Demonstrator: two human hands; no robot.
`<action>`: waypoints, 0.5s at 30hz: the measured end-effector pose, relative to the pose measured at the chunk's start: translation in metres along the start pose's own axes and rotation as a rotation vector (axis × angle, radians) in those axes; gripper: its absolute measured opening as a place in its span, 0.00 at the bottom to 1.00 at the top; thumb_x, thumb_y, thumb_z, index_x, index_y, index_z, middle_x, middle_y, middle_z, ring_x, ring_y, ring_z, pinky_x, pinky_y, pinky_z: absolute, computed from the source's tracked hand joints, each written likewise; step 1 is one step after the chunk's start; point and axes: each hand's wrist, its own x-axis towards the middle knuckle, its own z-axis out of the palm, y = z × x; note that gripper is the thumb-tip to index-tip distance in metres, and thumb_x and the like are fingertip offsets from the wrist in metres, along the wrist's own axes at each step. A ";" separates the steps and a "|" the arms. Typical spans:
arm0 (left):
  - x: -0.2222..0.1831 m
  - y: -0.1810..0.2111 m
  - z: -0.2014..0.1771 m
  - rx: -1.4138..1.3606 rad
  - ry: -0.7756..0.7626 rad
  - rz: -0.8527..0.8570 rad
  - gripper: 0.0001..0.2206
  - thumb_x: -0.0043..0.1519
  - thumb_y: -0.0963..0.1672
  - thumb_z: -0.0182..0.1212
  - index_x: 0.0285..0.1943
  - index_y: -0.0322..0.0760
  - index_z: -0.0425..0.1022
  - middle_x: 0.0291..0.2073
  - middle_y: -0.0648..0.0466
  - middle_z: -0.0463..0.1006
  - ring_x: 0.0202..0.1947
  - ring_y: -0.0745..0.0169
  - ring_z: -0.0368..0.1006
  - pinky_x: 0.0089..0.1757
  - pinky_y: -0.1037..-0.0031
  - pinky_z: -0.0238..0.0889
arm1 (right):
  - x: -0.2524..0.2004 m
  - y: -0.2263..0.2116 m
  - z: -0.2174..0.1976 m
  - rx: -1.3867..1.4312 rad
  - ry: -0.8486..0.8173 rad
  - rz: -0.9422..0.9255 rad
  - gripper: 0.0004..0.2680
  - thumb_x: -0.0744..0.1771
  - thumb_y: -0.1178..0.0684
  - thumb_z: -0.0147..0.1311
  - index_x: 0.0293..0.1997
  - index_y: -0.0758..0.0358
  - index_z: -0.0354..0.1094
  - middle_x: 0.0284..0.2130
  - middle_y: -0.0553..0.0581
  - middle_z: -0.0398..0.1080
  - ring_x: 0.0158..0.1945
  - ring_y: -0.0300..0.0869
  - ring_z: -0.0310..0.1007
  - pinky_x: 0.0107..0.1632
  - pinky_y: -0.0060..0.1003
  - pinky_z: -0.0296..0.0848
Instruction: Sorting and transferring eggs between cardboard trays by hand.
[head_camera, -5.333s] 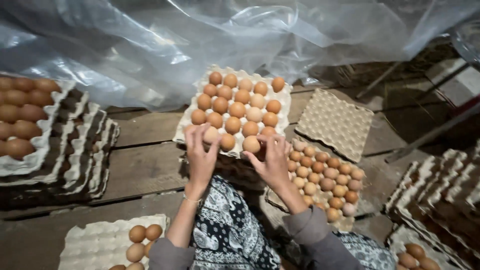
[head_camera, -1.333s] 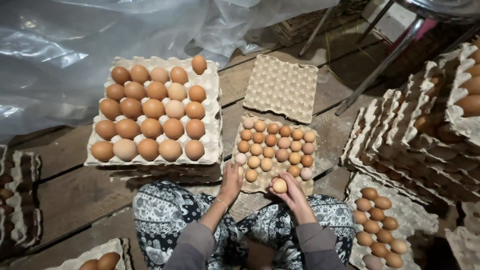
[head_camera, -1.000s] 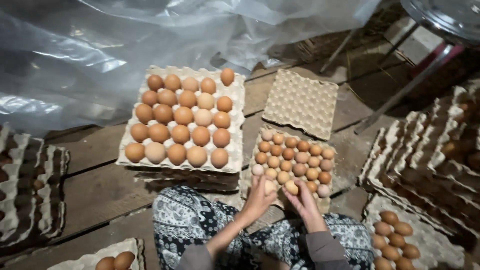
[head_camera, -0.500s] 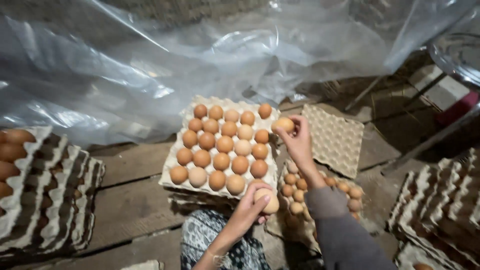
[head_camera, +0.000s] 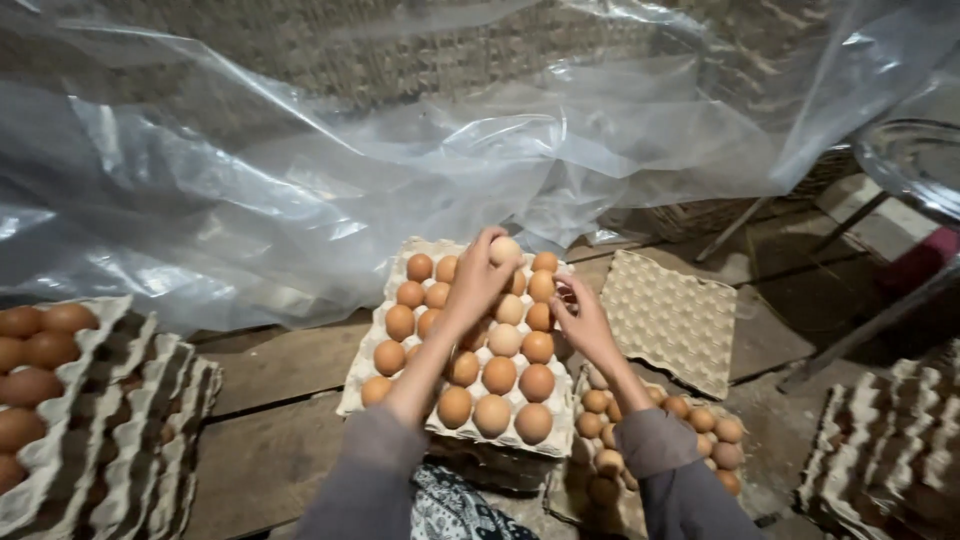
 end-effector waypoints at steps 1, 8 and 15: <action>0.015 -0.017 0.012 -0.009 -0.005 0.003 0.20 0.51 0.46 0.62 0.51 0.38 0.64 0.44 0.39 0.72 0.48 0.35 0.66 0.48 0.51 0.59 | -0.004 -0.003 -0.006 -0.009 0.006 0.003 0.15 0.62 0.55 0.52 0.55 0.54 0.62 0.41 0.68 0.65 0.48 0.58 0.68 0.47 0.46 0.69; 0.068 -0.091 0.072 0.554 -0.178 -0.034 0.19 0.52 0.53 0.58 0.52 0.55 0.67 0.45 0.58 0.74 0.50 0.53 0.68 0.48 0.51 0.53 | -0.031 0.028 -0.040 0.053 -0.006 0.136 0.12 0.63 0.53 0.51 0.52 0.51 0.65 0.43 0.59 0.68 0.49 0.48 0.68 0.49 0.43 0.69; 0.093 -0.123 0.068 0.408 -0.345 -0.247 0.20 0.62 0.51 0.36 0.62 0.50 0.61 0.57 0.47 0.65 0.60 0.42 0.56 0.53 0.37 0.42 | -0.084 0.030 -0.083 0.196 0.105 0.339 0.10 0.64 0.57 0.48 0.48 0.57 0.68 0.42 0.62 0.70 0.45 0.48 0.69 0.44 0.43 0.71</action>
